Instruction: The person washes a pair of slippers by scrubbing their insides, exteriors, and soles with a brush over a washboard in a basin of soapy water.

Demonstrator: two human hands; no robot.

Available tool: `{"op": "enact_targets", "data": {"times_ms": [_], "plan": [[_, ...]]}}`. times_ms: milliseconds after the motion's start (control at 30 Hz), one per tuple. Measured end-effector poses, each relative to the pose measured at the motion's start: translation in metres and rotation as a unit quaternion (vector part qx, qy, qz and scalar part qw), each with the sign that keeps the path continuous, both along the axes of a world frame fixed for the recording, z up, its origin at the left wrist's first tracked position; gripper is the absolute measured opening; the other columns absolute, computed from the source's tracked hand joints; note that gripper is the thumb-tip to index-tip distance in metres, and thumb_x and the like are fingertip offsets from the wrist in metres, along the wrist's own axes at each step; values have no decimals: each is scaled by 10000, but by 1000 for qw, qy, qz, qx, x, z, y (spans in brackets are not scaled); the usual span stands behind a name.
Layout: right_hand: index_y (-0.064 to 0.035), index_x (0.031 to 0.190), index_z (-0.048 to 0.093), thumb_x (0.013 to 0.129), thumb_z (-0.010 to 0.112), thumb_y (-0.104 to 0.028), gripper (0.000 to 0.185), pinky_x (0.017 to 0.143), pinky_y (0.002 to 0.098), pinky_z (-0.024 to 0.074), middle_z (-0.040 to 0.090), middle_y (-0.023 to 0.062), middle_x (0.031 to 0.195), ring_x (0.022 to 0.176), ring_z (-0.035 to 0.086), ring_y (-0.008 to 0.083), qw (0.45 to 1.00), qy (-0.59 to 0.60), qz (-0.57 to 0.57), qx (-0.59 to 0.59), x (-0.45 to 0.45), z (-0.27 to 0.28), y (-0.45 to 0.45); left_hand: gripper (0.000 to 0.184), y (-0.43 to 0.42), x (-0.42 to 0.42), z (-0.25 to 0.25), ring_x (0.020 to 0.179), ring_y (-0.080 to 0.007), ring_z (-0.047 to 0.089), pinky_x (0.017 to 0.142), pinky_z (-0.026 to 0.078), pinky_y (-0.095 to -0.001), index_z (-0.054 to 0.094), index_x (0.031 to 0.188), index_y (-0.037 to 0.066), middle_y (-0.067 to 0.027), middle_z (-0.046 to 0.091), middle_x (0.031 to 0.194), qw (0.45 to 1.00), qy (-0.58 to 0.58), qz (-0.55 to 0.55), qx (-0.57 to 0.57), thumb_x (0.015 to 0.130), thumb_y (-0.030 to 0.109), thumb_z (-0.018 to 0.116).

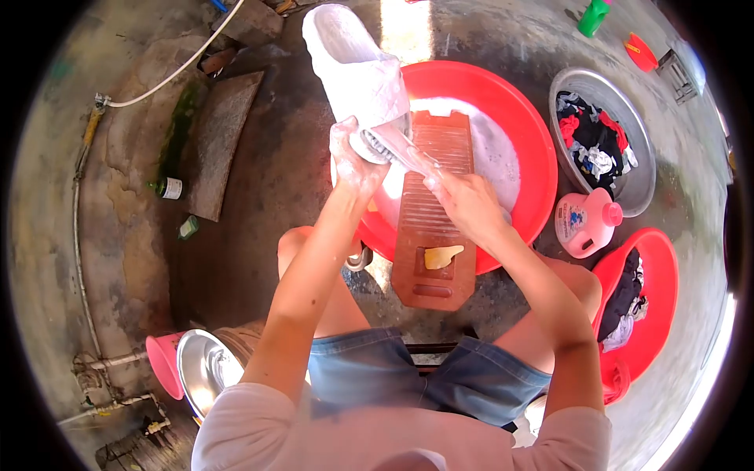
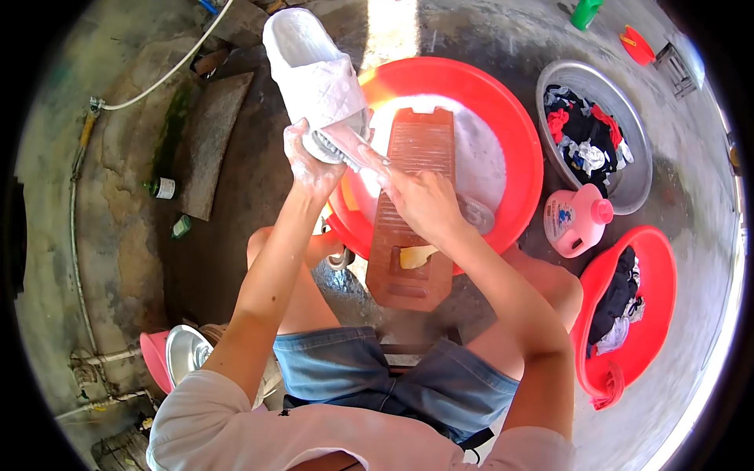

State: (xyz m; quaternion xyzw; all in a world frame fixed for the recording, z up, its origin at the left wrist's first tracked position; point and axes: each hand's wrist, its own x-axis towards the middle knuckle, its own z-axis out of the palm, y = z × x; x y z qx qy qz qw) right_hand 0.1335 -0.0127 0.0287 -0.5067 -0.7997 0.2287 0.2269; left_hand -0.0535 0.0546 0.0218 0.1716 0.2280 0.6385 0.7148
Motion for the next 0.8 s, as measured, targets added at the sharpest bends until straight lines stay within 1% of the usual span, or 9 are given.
{"op": "enact_targets", "data": {"times_ms": [100, 167, 267, 400, 500, 533, 667, 733, 800], "plan": [[-260, 1279, 511, 904, 513, -236, 375, 596, 446, 470, 608, 171, 686, 640, 598, 353, 1000, -28, -10, 1, 19, 5, 6, 646, -1, -13, 13, 1047, -358, 539, 892, 442, -494, 423, 1258, 20, -148, 547, 1154, 997, -66, -37, 34, 703, 303, 593], [-277, 1295, 494, 904, 515, -253, 393, 588, 451, 468, 602, 169, 679, 623, 591, 351, 993, -108, -44, -9, 19, 4, 15, 656, -5, -4, 5, 1048, -358, 539, 898, 439, -498, 423, 1260, 21, -148, 543, 1167, 998, -29, -48, 23, 699, 315, 594], [-285, 1305, 482, 904, 515, -255, 403, 554, 448, 469, 599, 156, 649, 575, 582, 351, 995, -6, 21, 96, 7, -12, 3, 659, 2, -4, 6, 1065, -354, 531, 933, 424, -497, 418, 1265, 22, -149, 531, 1193, 999, -26, -32, 2, 704, 331, 577], [-282, 1306, 478, 887, 542, -242, 426, 568, 435, 477, 607, 141, 671, 598, 584, 347, 997, -76, -20, -4, 24, 4, 11, 807, -2, -9, 5, 1140, -392, 474, 999, 358, -536, 319, 1353, 55, -176, 447, 1293, 999, 7, -42, 26, 679, 404, 594], [-301, 1305, 477, 888, 539, -240, 426, 551, 436, 474, 604, 133, 658, 584, 586, 339, 996, -51, 11, 77, 15, -10, 7, 807, -2, 1, 5, 1147, -386, 470, 995, 364, -532, 307, 1356, 50, -178, 447, 1290, 997, 25, -73, 18, 681, 389, 593], [-302, 1303, 479, 887, 538, -239, 425, 546, 436, 473, 606, 131, 660, 581, 587, 337, 993, -30, 34, 105, 12, -16, 3, 718, -3, -3, 10, 1070, -368, 530, 916, 427, -506, 386, 1295, 19, -176, 525, 1196, 997, -5, -69, 22, 686, 346, 579], [-280, 1282, 503, 887, 533, -255, 396, 557, 439, 469, 617, 132, 714, 614, 589, 344, 992, -119, -29, 11, 28, 4, 13, 716, -5, -9, 11, 1073, -367, 526, 921, 423, -512, 389, 1297, 28, -175, 517, 1217, 998, -22, -58, 9, 684, 349, 572], [-242, 1256, 526, 897, 514, -309, 365, 528, 445, 482, 583, 138, 584, 526, 583, 338, 989, -59, 3, 133, 19, -22, 13, 729, -2, -1, 2, 1085, -368, 522, 933, 418, -512, 385, 1303, 33, -172, 515, 1220, 998, 13, -58, -12, 675, 351, 573], [-267, 1297, 490, 894, 518, -288, 405, 528, 442, 485, 591, 142, 597, 529, 585, 342, 992, -57, 30, 107, 17, -21, 3, 739, -1, -8, 8, 1102, -367, 515, 963, 405, -502, 368, 1321, 40, -168, 513, 1227, 997, -20, -71, 1, 678, 336, 578]]}}
